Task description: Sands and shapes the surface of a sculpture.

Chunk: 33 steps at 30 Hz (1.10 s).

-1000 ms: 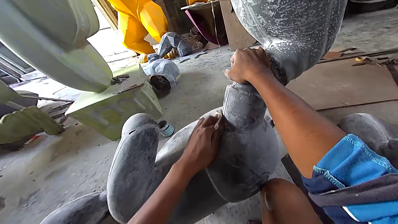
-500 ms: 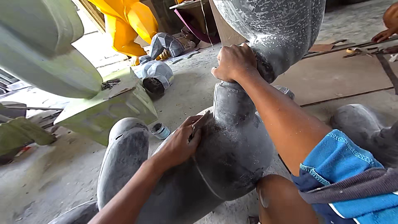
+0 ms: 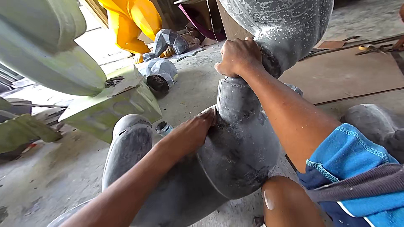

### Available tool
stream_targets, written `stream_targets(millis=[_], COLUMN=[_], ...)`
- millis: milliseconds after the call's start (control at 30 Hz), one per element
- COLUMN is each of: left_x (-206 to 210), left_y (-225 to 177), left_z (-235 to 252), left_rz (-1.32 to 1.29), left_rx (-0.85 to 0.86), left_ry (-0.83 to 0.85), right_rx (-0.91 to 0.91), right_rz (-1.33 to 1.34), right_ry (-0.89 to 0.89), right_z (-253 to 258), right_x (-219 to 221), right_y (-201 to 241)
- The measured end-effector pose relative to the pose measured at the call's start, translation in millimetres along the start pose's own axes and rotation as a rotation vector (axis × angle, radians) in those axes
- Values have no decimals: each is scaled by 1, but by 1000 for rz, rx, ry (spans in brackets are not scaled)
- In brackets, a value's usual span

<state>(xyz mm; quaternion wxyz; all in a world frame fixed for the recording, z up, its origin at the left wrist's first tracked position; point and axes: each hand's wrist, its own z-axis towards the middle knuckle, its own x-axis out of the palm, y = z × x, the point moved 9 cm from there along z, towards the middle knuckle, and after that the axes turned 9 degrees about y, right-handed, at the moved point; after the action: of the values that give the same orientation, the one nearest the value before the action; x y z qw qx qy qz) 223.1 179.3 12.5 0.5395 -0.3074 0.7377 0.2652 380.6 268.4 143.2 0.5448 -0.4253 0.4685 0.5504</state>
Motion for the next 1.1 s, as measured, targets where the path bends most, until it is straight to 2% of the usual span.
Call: stream_targets(millis=[67, 233, 367, 433, 500, 567, 600, 667, 733, 800, 967, 1100], left_x=[-1, -6, -7, -11, -6, -1, -3, -13, -19, -18, -17, -16], left_y=[6, -21, -3, -7, -10, -1, 0, -7, -25, -36, -2, -24], left_z=[10, -15, 12, 13, 5, 12, 17, 20, 6, -7, 21, 6], left_rz=[16, 149, 75, 112, 170, 209, 206, 204, 236, 289, 245, 341], left_rx=[-17, -57, -22, -55, -9, 130, 115, -52, -116, -103, -138, -55], left_ry=[46, 57, 99, 89, 32, -105, -89, 51, 92, 70, 131, 73], right_rx=[2, 7, 12, 12, 10, 20, 21, 19, 13, 1, 2, 5], right_rz=[-5, -20, -10, 4, 19, 24, 21, 8, 8, 38, 29, 26], right_ry=[8, 3, 16, 11, 8, -3, 1, 16, 10, -17, -16, -19], right_z=[1, 1, -3, -2, -3, -6, -8, -7, -5, -4, -3, -5], right_x=[2, -1, 3, 1, 1, 1, 2, 2, 1, -2, 1, -2], right_y=[1, 0, -1, -3, -3, -7, -7, -2, -1, -3, 0, -5])
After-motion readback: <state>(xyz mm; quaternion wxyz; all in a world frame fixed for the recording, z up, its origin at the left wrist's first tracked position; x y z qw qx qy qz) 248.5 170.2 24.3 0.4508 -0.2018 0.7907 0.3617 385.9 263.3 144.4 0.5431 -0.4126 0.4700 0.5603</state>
